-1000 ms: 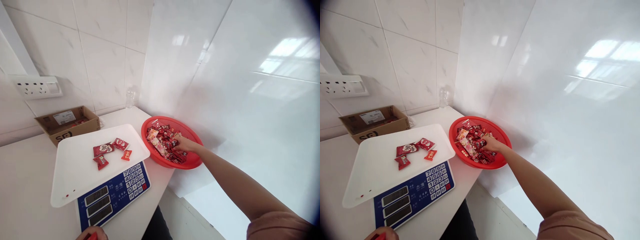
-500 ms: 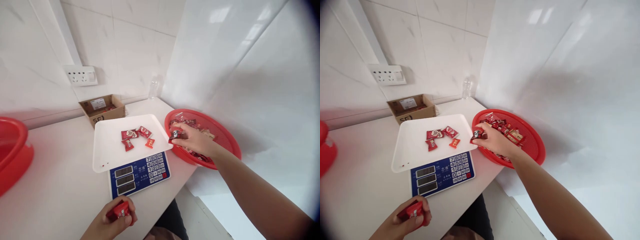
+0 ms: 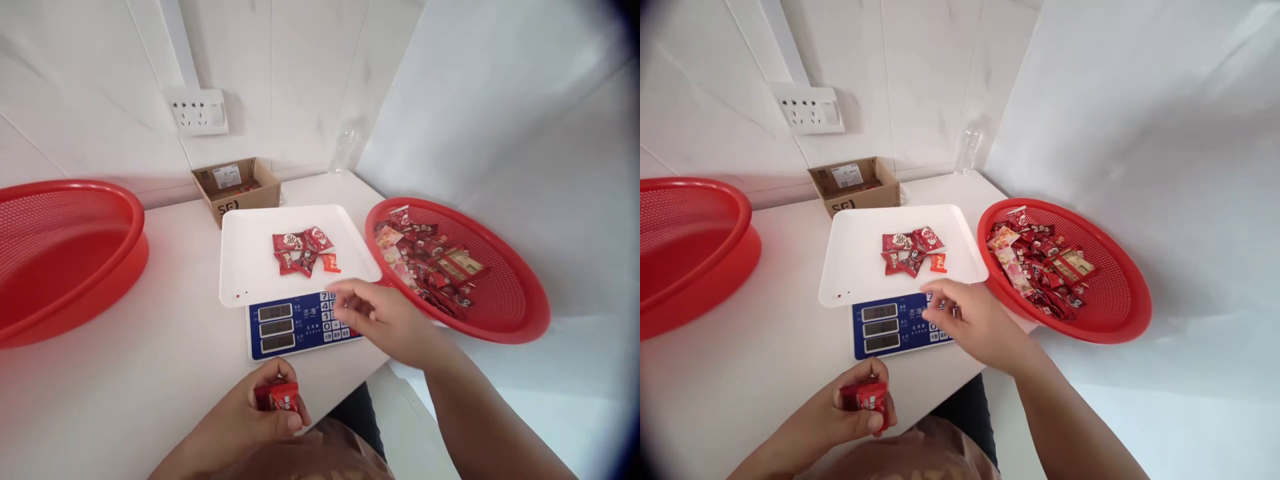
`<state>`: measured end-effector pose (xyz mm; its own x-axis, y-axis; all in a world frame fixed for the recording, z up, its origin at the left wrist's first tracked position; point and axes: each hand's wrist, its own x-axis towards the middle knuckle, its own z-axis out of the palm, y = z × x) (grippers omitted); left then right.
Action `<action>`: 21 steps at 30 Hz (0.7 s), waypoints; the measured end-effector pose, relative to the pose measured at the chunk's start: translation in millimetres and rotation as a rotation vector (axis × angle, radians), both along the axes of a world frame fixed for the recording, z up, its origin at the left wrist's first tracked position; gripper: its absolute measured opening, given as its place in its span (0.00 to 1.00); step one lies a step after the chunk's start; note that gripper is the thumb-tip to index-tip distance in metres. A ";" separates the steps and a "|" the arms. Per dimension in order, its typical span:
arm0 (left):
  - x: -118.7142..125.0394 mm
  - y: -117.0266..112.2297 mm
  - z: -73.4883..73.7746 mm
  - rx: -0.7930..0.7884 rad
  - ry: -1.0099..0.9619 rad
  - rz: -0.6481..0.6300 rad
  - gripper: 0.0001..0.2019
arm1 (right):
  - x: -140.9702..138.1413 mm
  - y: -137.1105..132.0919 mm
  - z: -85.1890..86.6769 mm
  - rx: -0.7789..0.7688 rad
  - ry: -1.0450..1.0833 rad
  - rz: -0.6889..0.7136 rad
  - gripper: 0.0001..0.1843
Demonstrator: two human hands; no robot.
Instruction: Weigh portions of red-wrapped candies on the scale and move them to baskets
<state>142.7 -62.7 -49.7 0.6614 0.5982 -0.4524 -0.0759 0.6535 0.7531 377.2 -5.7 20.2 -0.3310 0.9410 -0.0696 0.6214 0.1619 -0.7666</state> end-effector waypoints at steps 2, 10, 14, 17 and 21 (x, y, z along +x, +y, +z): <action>1.5 -1.9 -1.6 -0.027 -0.002 -0.046 0.18 | -2.0 -19.7 -8.8 -0.152 0.019 0.102 0.15; 5.8 -1.5 -2.4 -0.047 0.035 -0.015 0.16 | -31.5 -46.7 -39.3 -0.421 0.070 0.222 0.09; 7.4 -1.5 -4.2 -0.048 -0.008 0.051 0.19 | -38.3 -42.4 -36.5 -0.416 0.100 0.158 0.06; 9.3 -2.3 -5.3 -0.026 -0.034 0.114 0.20 | -42.8 -43.7 -34.1 -0.474 0.200 0.130 0.04; 8.7 -3.0 -5.8 0.036 -0.032 0.133 0.23 | -46.4 -44.9 -33.1 -0.467 0.278 0.102 0.03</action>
